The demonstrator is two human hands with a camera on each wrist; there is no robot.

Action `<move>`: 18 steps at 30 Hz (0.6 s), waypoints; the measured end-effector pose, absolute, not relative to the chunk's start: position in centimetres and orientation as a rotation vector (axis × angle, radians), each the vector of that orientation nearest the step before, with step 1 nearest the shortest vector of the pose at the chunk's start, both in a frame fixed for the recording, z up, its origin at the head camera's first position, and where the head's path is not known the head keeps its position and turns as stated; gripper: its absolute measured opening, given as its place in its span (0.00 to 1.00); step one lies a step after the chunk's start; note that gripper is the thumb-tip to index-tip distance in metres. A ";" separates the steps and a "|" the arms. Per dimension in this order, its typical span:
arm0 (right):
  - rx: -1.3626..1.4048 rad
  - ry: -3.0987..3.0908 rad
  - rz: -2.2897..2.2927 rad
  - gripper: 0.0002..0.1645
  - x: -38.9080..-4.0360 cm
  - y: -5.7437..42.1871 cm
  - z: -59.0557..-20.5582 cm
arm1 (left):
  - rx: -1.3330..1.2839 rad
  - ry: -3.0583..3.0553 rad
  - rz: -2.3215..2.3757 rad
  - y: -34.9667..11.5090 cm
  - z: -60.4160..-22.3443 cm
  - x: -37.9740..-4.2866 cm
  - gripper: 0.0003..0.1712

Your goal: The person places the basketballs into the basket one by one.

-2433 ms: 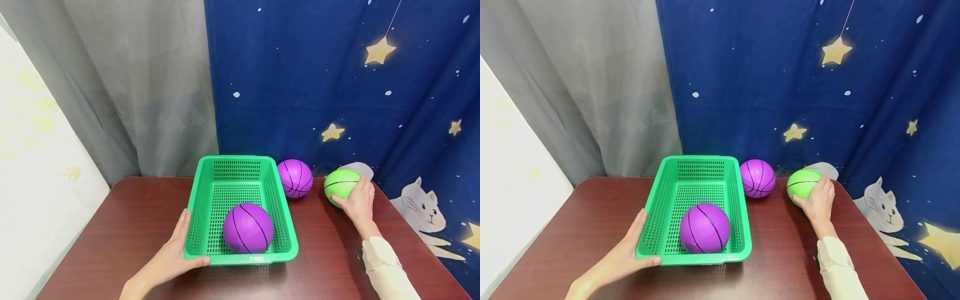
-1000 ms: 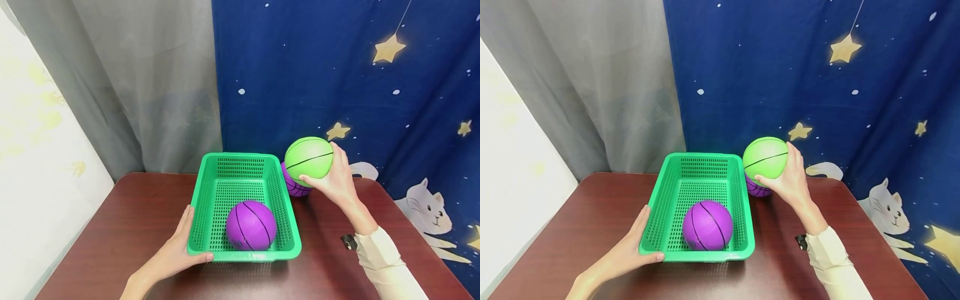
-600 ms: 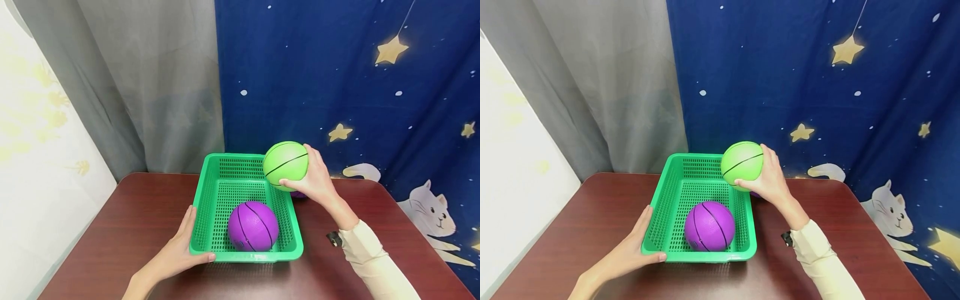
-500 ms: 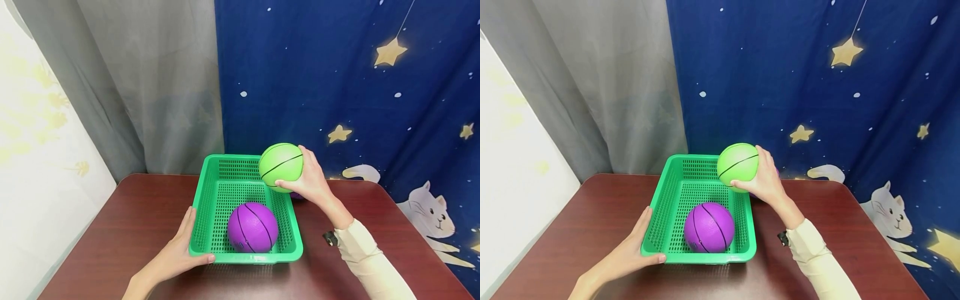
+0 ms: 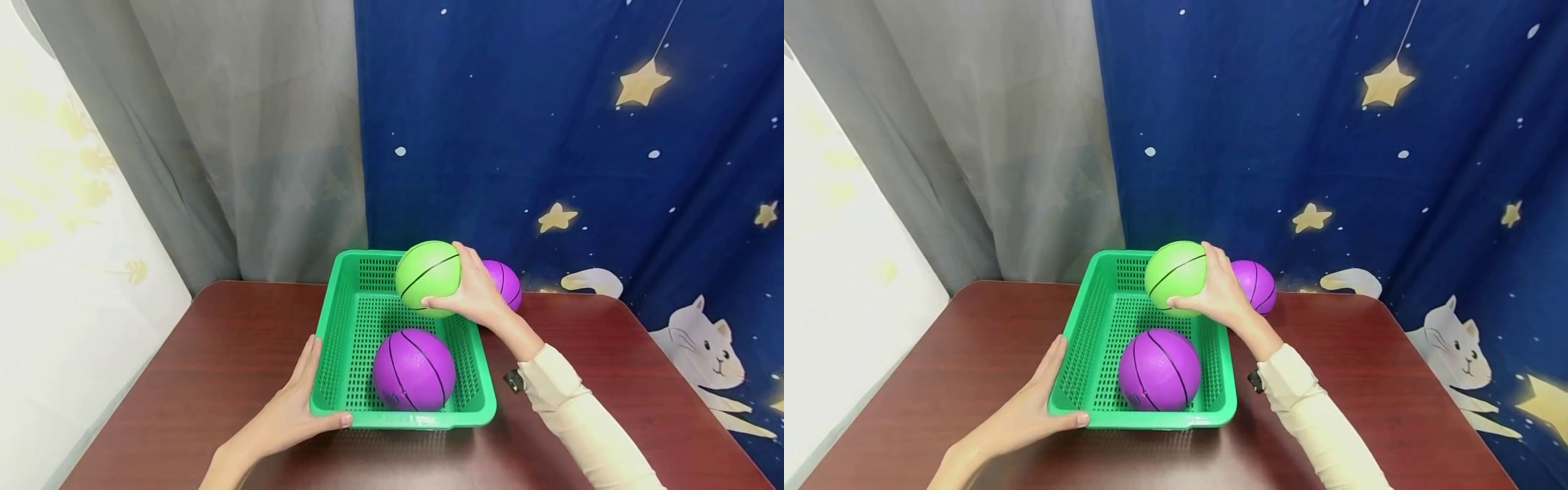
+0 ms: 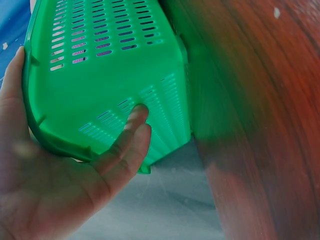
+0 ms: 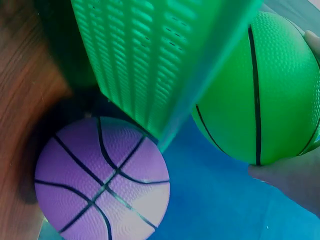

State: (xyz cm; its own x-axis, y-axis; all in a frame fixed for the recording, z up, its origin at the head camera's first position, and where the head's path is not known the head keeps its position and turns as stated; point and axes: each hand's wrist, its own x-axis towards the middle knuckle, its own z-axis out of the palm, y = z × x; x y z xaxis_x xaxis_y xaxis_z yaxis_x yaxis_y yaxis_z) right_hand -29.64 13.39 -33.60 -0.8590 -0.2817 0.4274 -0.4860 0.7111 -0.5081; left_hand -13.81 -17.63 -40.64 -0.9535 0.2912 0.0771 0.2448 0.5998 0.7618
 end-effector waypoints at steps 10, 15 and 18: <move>0.657 -2.676 0.856 0.71 -30.4 11.8 -35.3 | 0.465 2.771 1.299 -17.7 -41.0 -13.7 0.69; 0.678 -2.708 0.852 0.71 -31.0 11.4 -35.7 | 0.458 2.777 1.308 -17.7 -41.1 -13.9 0.70; 0.672 -2.738 0.855 0.71 -31.2 11.3 -36.0 | 0.466 2.775 1.313 -17.7 -41.1 -13.9 0.69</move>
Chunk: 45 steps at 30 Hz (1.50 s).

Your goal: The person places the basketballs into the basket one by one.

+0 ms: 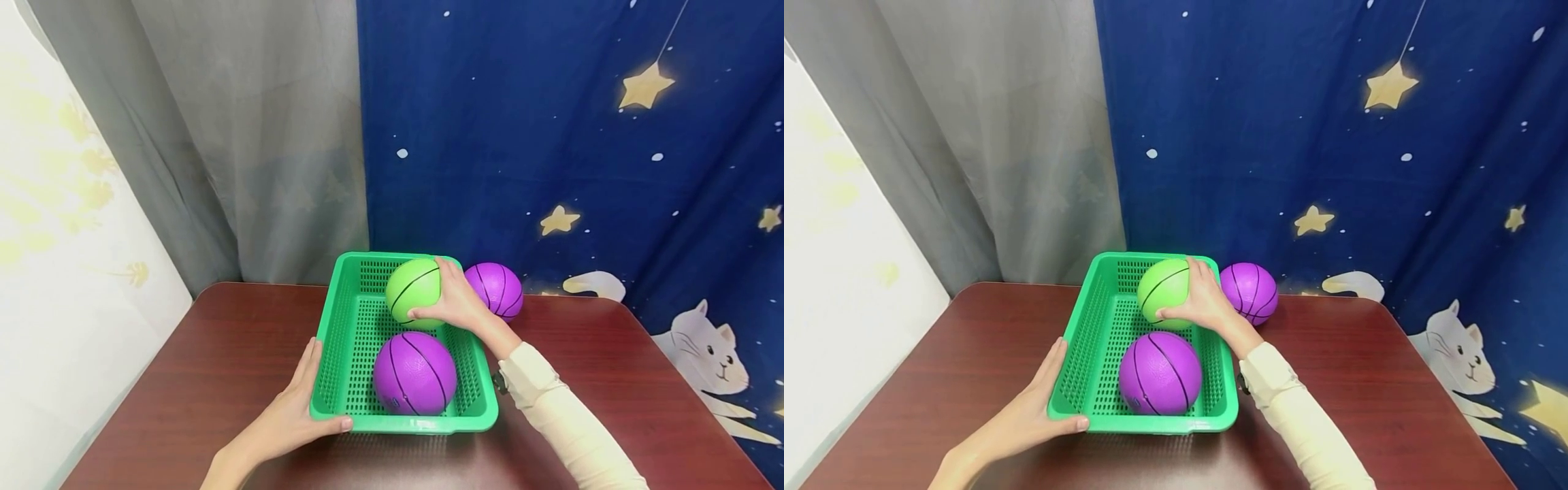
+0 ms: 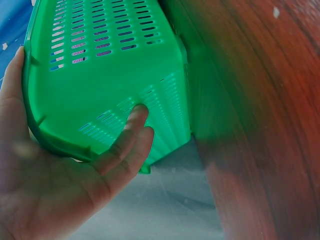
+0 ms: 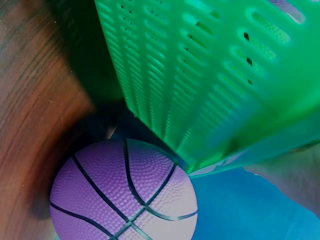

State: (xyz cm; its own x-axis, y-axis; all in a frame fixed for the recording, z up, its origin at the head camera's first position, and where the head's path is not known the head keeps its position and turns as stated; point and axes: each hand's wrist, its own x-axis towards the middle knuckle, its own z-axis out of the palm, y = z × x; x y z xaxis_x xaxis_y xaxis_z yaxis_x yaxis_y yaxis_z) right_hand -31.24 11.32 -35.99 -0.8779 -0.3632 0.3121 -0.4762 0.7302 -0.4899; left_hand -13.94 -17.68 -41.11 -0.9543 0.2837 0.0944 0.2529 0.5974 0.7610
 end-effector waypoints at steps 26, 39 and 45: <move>0.717 -2.956 0.721 0.74 -31.3 11.6 -37.7 | 0.506 2.797 1.320 -17.3 -41.0 -13.7 0.70; 0.724 -2.994 0.774 0.71 -31.4 11.8 -37.0 | 0.497 2.807 1.303 -17.6 -40.6 -13.7 0.70; 0.667 -2.959 0.876 0.65 -31.4 13.3 -36.3 | 0.517 2.809 1.308 -17.5 -40.8 -13.9 0.69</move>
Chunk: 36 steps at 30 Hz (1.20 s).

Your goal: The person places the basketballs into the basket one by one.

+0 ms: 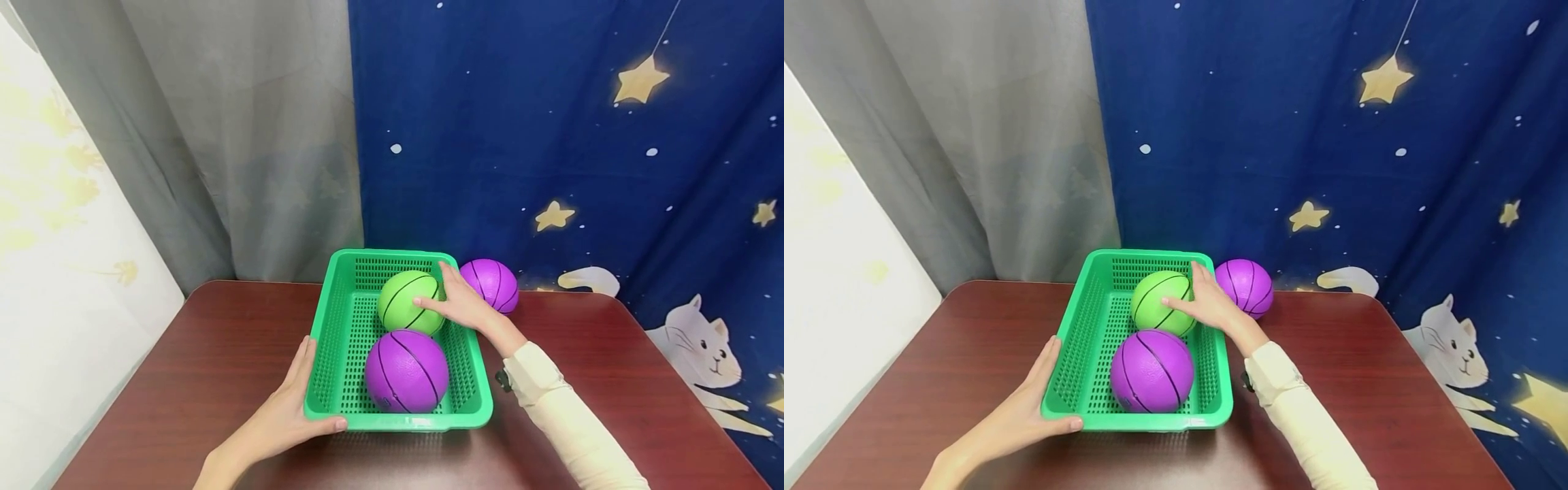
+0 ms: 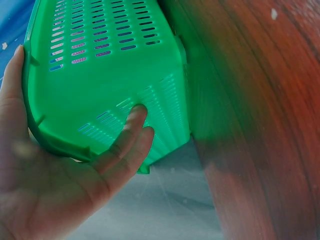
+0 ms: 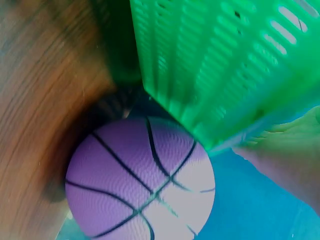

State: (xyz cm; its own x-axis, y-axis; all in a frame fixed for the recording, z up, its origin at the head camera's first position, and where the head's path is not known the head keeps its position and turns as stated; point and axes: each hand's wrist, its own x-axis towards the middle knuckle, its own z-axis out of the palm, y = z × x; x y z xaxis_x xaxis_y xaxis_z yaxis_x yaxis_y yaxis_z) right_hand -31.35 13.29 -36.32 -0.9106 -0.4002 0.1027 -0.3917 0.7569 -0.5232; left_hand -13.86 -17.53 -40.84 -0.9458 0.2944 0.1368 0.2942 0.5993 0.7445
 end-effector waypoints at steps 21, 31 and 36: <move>-0.554 3.182 -0.981 0.55 -31.7 20.0 -36.0 | 0.482 2.792 1.307 -17.6 -40.9 -13.9 0.70; -0.359 3.288 -1.076 0.56 -32.3 22.8 -38.2 | 0.477 2.782 1.296 -17.5 -40.6 -13.8 0.69; -0.162 3.255 -1.222 0.61 -32.4 23.2 -39.6 | 0.431 2.762 1.316 -17.5 -40.8 -13.7 0.71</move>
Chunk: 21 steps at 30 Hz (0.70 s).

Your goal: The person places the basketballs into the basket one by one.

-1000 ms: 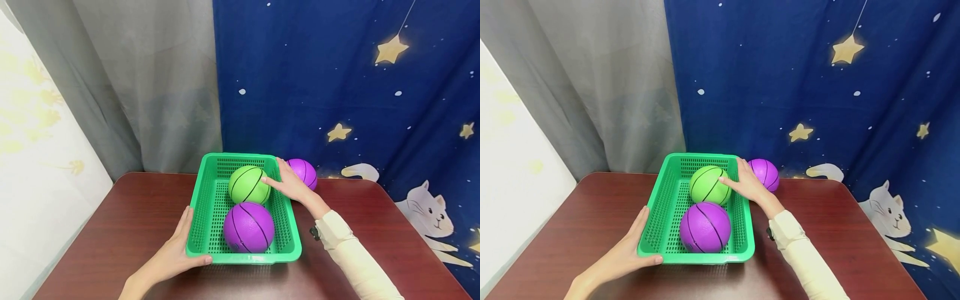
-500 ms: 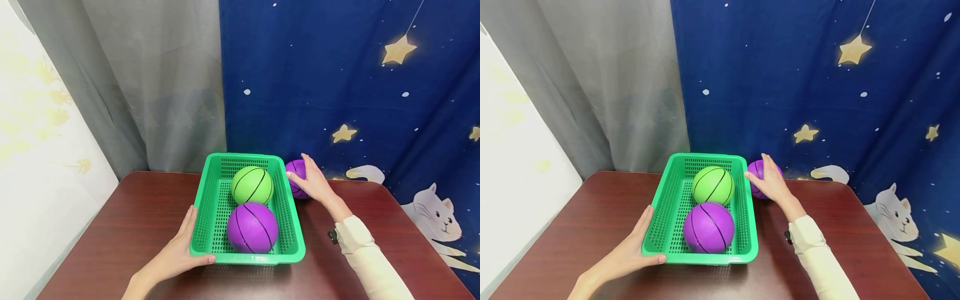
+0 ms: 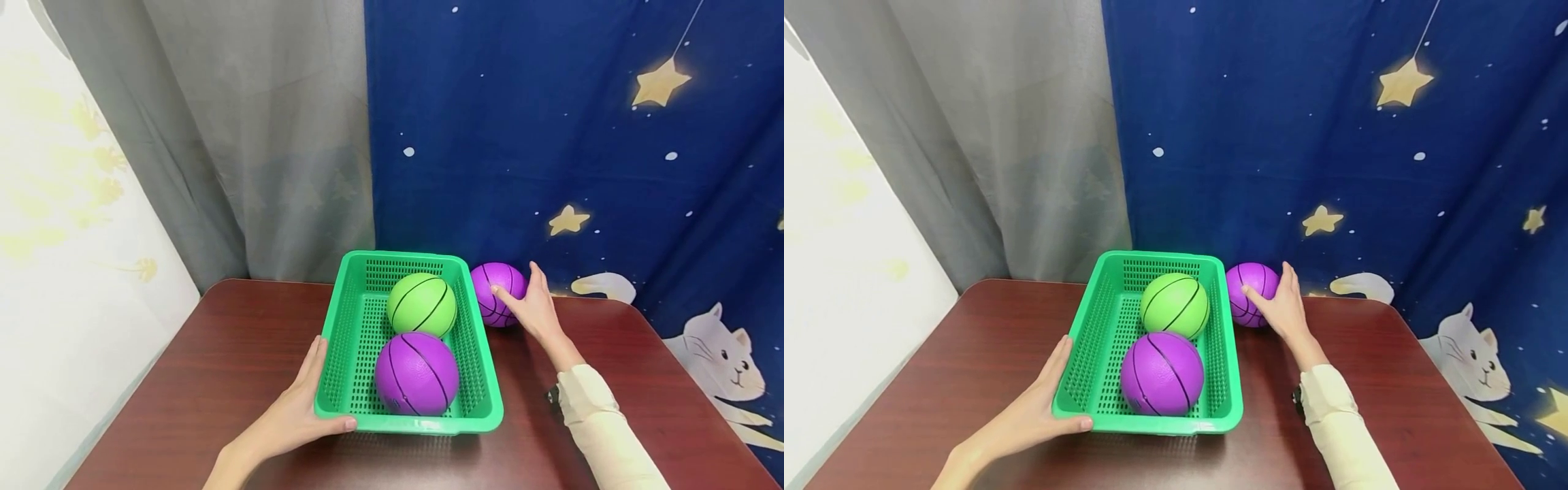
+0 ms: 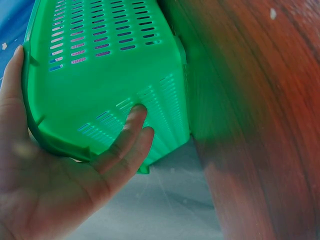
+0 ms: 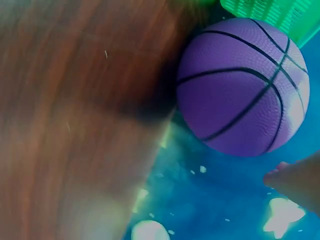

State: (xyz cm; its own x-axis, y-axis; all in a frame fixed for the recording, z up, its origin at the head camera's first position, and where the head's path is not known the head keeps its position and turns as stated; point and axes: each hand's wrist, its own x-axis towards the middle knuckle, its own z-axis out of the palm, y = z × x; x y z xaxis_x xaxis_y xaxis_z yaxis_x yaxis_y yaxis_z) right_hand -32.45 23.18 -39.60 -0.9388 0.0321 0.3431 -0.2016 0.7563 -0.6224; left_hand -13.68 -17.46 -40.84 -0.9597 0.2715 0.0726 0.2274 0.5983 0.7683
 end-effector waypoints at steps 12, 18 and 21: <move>-0.161 -2.484 1.249 0.67 -33.5 22.3 -42.1 | 0.447 2.787 1.300 -17.6 -41.0 -13.7 0.70; -0.185 -2.428 1.286 0.67 -33.6 22.1 -42.9 | 0.418 2.762 1.305 -17.5 -41.0 -13.7 0.71; -0.190 -2.427 1.285 0.67 -33.7 22.0 -43.2 | 0.428 2.769 1.307 -17.5 -41.1 -13.7 0.71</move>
